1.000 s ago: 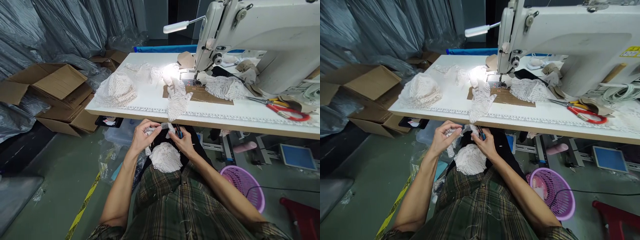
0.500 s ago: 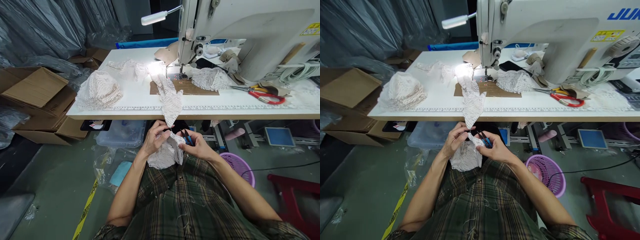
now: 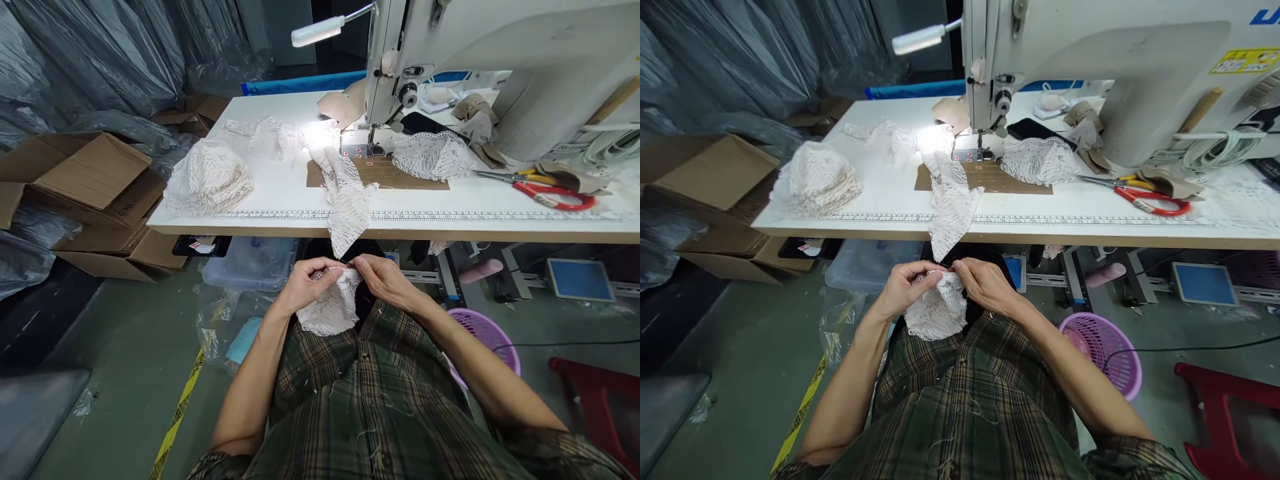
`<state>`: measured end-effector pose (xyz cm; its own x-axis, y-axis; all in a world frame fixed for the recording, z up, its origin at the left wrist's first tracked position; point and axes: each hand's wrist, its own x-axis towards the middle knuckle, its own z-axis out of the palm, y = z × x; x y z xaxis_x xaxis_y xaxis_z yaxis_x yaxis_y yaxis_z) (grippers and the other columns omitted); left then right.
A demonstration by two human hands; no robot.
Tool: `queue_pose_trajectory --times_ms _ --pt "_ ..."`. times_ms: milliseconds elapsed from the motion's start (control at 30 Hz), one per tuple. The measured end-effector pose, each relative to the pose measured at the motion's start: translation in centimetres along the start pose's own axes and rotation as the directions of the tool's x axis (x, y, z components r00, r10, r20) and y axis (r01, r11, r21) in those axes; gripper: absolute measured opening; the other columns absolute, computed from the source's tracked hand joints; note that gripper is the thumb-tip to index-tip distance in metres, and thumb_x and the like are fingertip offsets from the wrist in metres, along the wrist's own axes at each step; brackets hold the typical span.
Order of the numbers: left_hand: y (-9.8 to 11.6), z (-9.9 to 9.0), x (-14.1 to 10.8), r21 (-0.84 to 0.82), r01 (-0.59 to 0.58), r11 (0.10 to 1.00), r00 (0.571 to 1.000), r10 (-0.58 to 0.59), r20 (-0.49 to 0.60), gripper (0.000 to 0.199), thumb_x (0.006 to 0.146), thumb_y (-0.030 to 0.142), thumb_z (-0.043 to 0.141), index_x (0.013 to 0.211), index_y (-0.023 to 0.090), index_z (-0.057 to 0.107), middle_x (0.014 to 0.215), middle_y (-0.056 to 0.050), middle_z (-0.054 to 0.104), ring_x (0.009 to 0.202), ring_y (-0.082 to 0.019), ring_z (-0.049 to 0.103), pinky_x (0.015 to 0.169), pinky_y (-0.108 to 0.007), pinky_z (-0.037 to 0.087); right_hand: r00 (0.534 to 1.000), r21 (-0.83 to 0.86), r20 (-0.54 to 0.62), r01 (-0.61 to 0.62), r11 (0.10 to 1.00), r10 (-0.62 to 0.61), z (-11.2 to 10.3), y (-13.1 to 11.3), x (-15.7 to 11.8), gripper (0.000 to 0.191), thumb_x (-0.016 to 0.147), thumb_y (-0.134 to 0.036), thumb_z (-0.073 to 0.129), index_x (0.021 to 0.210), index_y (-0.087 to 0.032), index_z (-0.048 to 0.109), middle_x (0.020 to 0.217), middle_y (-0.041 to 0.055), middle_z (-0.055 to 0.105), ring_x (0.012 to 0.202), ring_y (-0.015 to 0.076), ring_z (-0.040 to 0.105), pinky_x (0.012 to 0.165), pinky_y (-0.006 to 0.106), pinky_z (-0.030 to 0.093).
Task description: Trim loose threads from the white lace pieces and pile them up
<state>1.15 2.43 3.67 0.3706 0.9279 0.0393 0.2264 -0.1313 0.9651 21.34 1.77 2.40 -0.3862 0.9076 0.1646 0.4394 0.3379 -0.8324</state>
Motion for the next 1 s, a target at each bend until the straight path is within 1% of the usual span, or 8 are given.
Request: queue_pose_trajectory --times_ms 133,333,533,633,767,867,933,1000 --pt "-0.1 -0.3 -0.1 0.012 -0.002 1.000 1.000 0.002 -0.014 0.023 0.081 0.036 0.069 0.087 0.015 0.076 0.092 -0.006 0.076 0.084 -0.021 0.069 0.077 -0.028 0.052 0.995 -0.039 0.019 0.099 0.994 -0.099 0.6 -0.3 1.4 0.039 0.099 -0.042 0.037 0.071 -0.019 0.051 0.065 -0.0010 0.051 0.060 0.0124 0.044 0.060 0.027 0.030" --pt "-0.3 -0.7 -0.2 -0.007 0.011 1.000 1.000 -0.011 0.001 0.025 0.082 0.038 0.068 0.084 0.014 0.075 0.085 -0.007 0.075 0.078 -0.020 0.066 0.072 -0.027 0.050 0.999 -0.042 -0.006 0.047 0.998 -0.047 0.8 -0.1 1.3 0.040 0.099 -0.044 0.037 0.075 -0.019 0.057 0.063 -0.0010 0.052 0.059 0.0127 0.044 0.058 0.026 0.031" --pt "0.0 -0.9 -0.3 0.013 0.046 0.999 0.998 -0.046 0.035 0.025 0.082 0.035 0.066 0.070 0.014 0.070 0.066 0.000 0.065 0.061 -0.012 0.054 0.060 -0.023 0.042 0.992 -0.082 0.030 0.121 0.989 -0.119 0.8 -0.6 1.1 0.033 0.097 -0.040 0.043 0.080 -0.019 0.062 0.072 0.0023 0.059 0.063 0.0134 0.047 0.061 0.027 0.032" --pt "0.1 -0.9 -0.4 -0.029 0.070 0.997 0.997 -0.069 0.041 0.024 0.081 0.035 0.068 0.072 0.013 0.070 0.067 0.000 0.065 0.060 -0.011 0.053 0.059 -0.023 0.041 0.998 -0.093 -0.003 0.065 0.994 -0.066 0.8 -0.7 1.1 0.033 0.096 -0.041 0.045 0.075 -0.019 0.059 0.065 -0.0001 0.055 0.058 0.0120 0.043 0.058 0.027 0.029" --pt "-0.7 -0.3 -0.5 -0.173 0.120 0.978 0.991 -0.107 0.078 0.025 0.080 0.038 0.070 0.080 0.013 0.072 0.074 -0.004 0.069 0.065 -0.014 0.059 0.062 -0.024 0.044 0.998 0.195 0.055 -0.032 0.980 0.021 1.3 -0.1 0.6 0.029 0.090 -0.047 0.056 0.088 -0.019 0.061 0.069 -0.0021 0.053 0.060 0.0109 0.042 0.056 0.024 0.032" --pt "-2.1 0.1 -0.5 -0.270 0.128 0.954 0.991 -0.115 0.066 0.033 0.081 0.045 0.068 0.090 0.013 0.073 0.086 -0.009 0.072 0.080 -0.020 0.065 0.071 -0.028 0.050 0.985 0.388 0.147 -0.144 0.910 0.093 1.7 0.5 0.0 0.037 0.080 -0.053 0.067 0.082 -0.017 0.061 0.065 -0.0036 0.049 0.058 0.0096 0.039 0.053 0.023 0.032" --pt "-3.3 -0.1 -0.7 -0.256 0.121 0.959 0.993 -0.120 0.018 0.039 0.083 0.048 0.065 0.100 0.014 0.071 0.096 -0.011 0.072 0.090 -0.022 0.066 0.079 -0.031 0.051 0.974 0.450 0.164 -0.216 0.866 0.158 1.5 1.0 -0.5 0.039 0.077 -0.054 0.069 0.077 -0.015 0.062 0.062 -0.0036 0.048 0.056 0.0091 0.038 0.051 0.023 0.030" --pt "-4.4 -0.5 -1.1 -0.164 0.113 0.980 0.993 -0.119 -0.024 0.042 0.081 0.047 0.068 0.109 0.015 0.068 0.107 -0.012 0.070 0.100 -0.023 0.065 0.086 -0.033 0.050 0.964 0.491 0.135 -0.265 0.830 0.228 0.9 1.5 -1.0 0.038 0.076 -0.053 0.070 0.077 -0.015 0.065 0.060 -0.0035 0.048 0.054 0.0087 0.036 0.050 0.023 0.029"
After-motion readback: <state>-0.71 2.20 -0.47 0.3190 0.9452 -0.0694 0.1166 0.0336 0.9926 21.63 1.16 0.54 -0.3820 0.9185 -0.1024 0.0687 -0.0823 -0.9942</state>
